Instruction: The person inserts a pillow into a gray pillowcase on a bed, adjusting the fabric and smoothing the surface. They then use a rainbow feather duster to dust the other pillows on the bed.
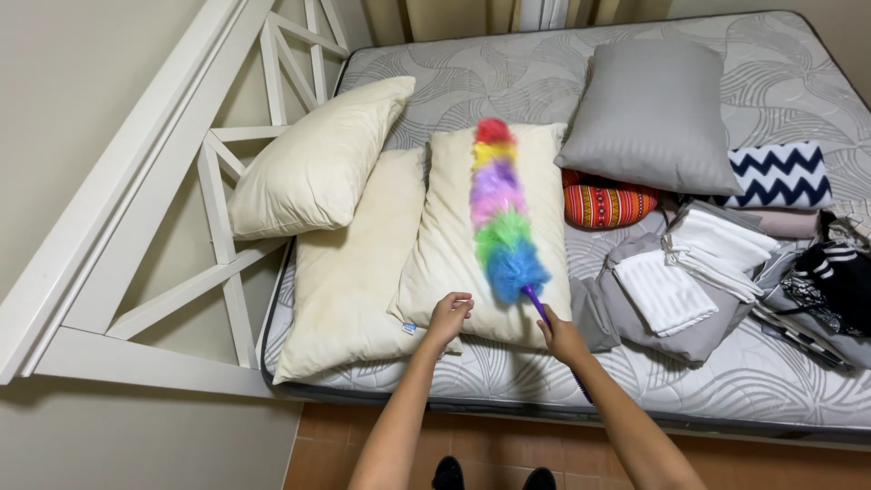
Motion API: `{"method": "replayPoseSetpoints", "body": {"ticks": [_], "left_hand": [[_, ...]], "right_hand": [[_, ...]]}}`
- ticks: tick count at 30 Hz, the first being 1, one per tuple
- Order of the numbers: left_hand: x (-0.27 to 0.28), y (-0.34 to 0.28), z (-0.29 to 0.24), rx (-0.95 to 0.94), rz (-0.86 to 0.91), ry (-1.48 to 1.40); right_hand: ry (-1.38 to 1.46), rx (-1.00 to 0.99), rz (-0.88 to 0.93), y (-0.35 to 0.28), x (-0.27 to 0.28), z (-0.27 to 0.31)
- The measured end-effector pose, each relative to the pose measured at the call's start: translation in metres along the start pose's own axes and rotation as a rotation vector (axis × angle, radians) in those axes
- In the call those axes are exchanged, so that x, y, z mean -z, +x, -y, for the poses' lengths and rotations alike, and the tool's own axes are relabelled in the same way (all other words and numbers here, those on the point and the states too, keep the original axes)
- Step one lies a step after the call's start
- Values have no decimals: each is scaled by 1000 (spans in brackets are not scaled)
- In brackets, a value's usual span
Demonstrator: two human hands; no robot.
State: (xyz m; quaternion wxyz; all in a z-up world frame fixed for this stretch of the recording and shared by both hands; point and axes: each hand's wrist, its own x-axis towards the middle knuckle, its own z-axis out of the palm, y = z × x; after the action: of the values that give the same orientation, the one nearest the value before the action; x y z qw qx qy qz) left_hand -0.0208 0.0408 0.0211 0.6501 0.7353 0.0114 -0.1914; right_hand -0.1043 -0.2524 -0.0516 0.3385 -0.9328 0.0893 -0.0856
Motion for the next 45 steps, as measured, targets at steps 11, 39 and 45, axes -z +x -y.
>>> {"method": "replayPoseSetpoints", "body": {"ticks": [11, 39, 45], "left_hand": [[-26, 52, 14, 129, -228, -59], [-32, 18, -98, -181, 119, -130], [35, 33, -7, -42, 53, -94]], "right_hand": [[-22, -21, 187, -58, 54, 101], [693, -67, -304, -6, 113, 89], [801, -236, -785, 25, 221, 65]]}}
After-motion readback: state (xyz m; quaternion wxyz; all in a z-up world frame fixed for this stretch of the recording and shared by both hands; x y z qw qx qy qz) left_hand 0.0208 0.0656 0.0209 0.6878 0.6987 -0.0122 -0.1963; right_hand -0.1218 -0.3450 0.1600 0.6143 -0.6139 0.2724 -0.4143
